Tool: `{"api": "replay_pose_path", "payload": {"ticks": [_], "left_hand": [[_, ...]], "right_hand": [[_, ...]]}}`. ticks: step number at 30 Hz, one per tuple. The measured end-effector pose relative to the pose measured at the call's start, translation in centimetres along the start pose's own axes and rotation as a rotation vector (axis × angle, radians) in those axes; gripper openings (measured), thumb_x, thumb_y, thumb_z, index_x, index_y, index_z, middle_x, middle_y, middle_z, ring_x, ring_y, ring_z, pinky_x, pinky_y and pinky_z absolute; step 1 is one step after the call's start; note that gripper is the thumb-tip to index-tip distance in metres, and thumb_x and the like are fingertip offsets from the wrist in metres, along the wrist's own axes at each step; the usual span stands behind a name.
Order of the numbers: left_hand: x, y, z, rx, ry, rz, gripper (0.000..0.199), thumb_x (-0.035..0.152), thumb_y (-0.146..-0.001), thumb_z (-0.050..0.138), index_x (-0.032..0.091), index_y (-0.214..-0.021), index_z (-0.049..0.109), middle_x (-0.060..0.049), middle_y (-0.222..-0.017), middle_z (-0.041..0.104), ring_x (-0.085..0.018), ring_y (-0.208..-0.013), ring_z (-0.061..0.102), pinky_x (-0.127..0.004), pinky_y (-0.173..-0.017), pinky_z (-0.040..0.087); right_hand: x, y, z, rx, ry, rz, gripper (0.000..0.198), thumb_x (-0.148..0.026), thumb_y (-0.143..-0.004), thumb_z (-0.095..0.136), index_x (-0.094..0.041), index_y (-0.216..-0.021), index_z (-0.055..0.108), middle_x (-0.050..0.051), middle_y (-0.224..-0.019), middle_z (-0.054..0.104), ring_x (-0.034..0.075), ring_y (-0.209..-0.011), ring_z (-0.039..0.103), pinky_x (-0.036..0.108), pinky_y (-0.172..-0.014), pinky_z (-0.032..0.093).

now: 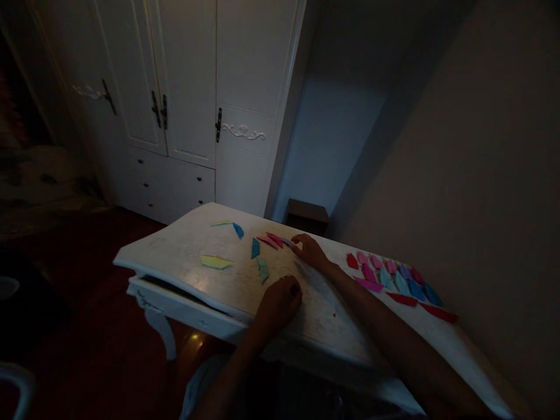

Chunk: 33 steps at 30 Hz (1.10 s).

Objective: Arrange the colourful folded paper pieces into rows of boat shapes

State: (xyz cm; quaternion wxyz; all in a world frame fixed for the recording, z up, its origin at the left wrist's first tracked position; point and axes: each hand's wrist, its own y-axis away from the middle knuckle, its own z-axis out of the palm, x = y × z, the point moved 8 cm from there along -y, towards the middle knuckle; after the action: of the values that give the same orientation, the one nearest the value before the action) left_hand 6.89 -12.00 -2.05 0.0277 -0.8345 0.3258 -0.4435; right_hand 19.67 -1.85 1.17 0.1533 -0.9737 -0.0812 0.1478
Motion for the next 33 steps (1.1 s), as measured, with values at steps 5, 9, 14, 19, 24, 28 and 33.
{"api": "replay_pose_path", "payload": {"ticks": [5, 9, 14, 19, 24, 28, 33], "left_hand": [[-0.2, -0.1, -0.5, 0.025, 0.070, -0.042, 0.006, 0.015, -0.080, 0.051, 0.018, -0.077, 0.056, -0.001, -0.074, 0.059, -0.015, -0.069, 0.055, -0.026, -0.065, 0.038], [-0.3, -0.1, -0.4, 0.029, 0.129, -0.046, 0.006, 0.016, -0.079, 0.051, 0.018, -0.075, 0.055, -0.001, -0.073, 0.059, -0.015, -0.069, 0.055, -0.025, -0.064, 0.038], [-0.5, 0.0, -0.5, 0.065, 0.174, -0.026, 0.005, 0.017, -0.079, 0.052, 0.018, -0.077, 0.056, -0.001, -0.074, 0.059, -0.015, -0.070, 0.054, -0.026, -0.065, 0.038], [-0.7, -0.1, -0.5, 0.059, 0.186, -0.049, 0.005, 0.018, -0.078, 0.053, 0.018, -0.075, 0.056, 0.000, -0.072, 0.059, -0.015, -0.069, 0.054, -0.026, -0.065, 0.038], [-0.7, -0.3, -0.6, 0.065, 0.154, -0.038, 0.005, 0.018, -0.078, 0.053, 0.018, -0.074, 0.056, 0.000, -0.070, 0.058, -0.015, -0.067, 0.054, -0.026, -0.063, 0.037], [-0.8, -0.4, -0.5, 0.071, 0.141, -0.026, 0.005, 0.018, -0.078, 0.053, 0.018, -0.074, 0.056, 0.000, -0.069, 0.058, -0.015, -0.067, 0.055, -0.026, -0.064, 0.039], [-1.0, -0.5, -0.6, 0.080, 0.139, -0.025, 0.006, 0.022, -0.079, 0.054, 0.019, -0.076, 0.057, 0.000, -0.071, 0.061, -0.015, -0.067, 0.057, -0.026, -0.064, 0.041]], "right_hand": [[-1.7, -5.6, 3.8, -0.119, 0.020, -0.007, 0.034, -0.022, -0.082, 0.058, -0.015, -0.115, 0.063, 0.012, -0.118, 0.065, 0.024, -0.108, 0.059, 0.033, -0.093, 0.044], [-2.1, -7.8, 5.4, -0.196, 0.017, -0.030, 0.038, -0.014, -0.076, 0.061, -0.017, -0.113, 0.066, 0.010, -0.116, 0.068, 0.024, -0.108, 0.061, 0.030, -0.093, 0.044], [-2.0, -8.6, 5.8, -0.195, -0.016, -0.068, 0.038, -0.012, -0.072, 0.065, -0.016, -0.110, 0.068, 0.010, -0.108, 0.071, 0.023, -0.098, 0.064, 0.029, -0.087, 0.047], [-2.1, -7.6, 5.2, -0.071, -0.078, -0.099, 0.037, -0.013, -0.073, 0.066, -0.018, -0.109, 0.066, 0.007, -0.103, 0.070, 0.021, -0.094, 0.063, 0.031, -0.087, 0.046], [-1.9, -5.5, 2.7, 0.124, -0.152, -0.099, 0.041, -0.020, -0.080, 0.061, -0.017, -0.121, 0.058, 0.010, -0.111, 0.062, 0.020, -0.098, 0.058, 0.033, -0.088, 0.046], [-1.1, -2.3, -0.2, 0.271, -0.308, -0.078, 0.045, -0.027, -0.080, 0.061, -0.015, -0.124, 0.056, 0.009, -0.102, 0.061, 0.016, -0.071, 0.056, 0.030, -0.070, 0.048], [0.8, 3.9, -3.1, 0.314, -0.545, 0.038, 0.043, -0.037, -0.081, 0.058, -0.017, -0.119, 0.058, 0.007, -0.102, 0.060, 0.008, -0.052, 0.045, 0.025, -0.051, 0.041]]}}
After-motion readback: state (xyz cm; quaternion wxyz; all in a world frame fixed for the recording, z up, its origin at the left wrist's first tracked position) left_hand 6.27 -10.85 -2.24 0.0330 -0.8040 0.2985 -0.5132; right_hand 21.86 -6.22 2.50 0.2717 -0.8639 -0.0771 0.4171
